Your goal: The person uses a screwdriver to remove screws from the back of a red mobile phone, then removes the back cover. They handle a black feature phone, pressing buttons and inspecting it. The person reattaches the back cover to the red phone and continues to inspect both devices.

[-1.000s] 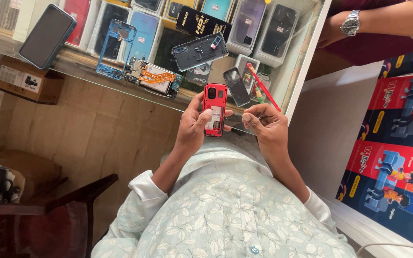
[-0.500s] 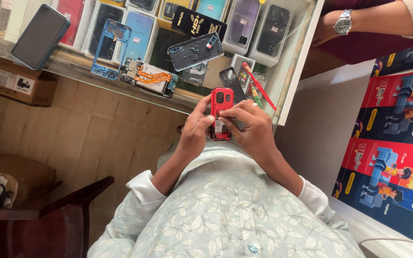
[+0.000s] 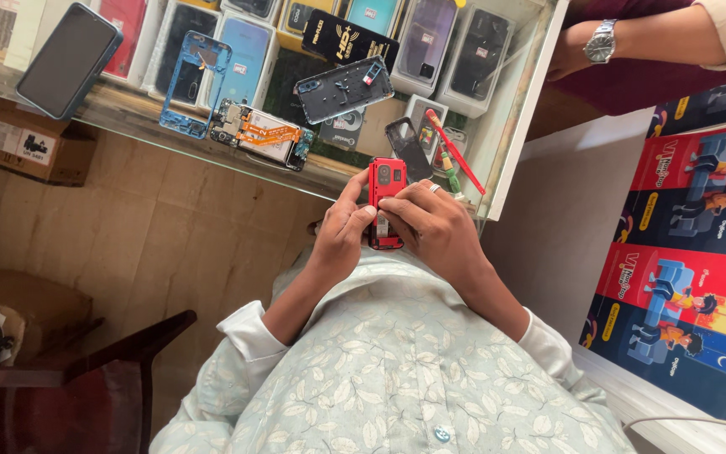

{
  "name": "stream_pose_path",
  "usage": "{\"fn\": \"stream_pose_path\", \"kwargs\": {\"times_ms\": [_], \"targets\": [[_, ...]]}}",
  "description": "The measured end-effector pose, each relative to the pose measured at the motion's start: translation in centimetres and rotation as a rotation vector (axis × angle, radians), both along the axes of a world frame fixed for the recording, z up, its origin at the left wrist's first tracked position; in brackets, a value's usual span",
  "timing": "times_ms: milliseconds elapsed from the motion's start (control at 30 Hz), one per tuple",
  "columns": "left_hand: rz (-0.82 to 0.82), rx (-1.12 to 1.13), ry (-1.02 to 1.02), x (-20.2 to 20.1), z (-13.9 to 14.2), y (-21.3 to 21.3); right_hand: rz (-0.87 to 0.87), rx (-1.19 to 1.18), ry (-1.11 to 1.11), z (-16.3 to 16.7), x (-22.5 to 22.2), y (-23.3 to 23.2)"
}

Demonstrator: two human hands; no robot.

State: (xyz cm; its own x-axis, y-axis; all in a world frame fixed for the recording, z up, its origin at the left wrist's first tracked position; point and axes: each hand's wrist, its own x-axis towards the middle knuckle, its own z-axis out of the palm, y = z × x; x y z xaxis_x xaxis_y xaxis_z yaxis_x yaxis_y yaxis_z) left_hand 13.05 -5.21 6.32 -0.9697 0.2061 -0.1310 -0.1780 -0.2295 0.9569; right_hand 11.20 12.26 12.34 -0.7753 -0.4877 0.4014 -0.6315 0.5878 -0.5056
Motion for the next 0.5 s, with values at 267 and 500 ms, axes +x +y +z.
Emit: {"fn": "stream_pose_path", "kwargs": {"times_ms": [267,500], "targets": [[-0.002,0.203,-0.007,0.4,-1.6,-0.2,0.042,0.042,0.17,-0.4,0.4,-0.4],[-0.039,0.436,-0.136,0.4,-2.2,0.3,-0.122,-0.103,-0.001,-0.8,0.4,-0.3]]}}
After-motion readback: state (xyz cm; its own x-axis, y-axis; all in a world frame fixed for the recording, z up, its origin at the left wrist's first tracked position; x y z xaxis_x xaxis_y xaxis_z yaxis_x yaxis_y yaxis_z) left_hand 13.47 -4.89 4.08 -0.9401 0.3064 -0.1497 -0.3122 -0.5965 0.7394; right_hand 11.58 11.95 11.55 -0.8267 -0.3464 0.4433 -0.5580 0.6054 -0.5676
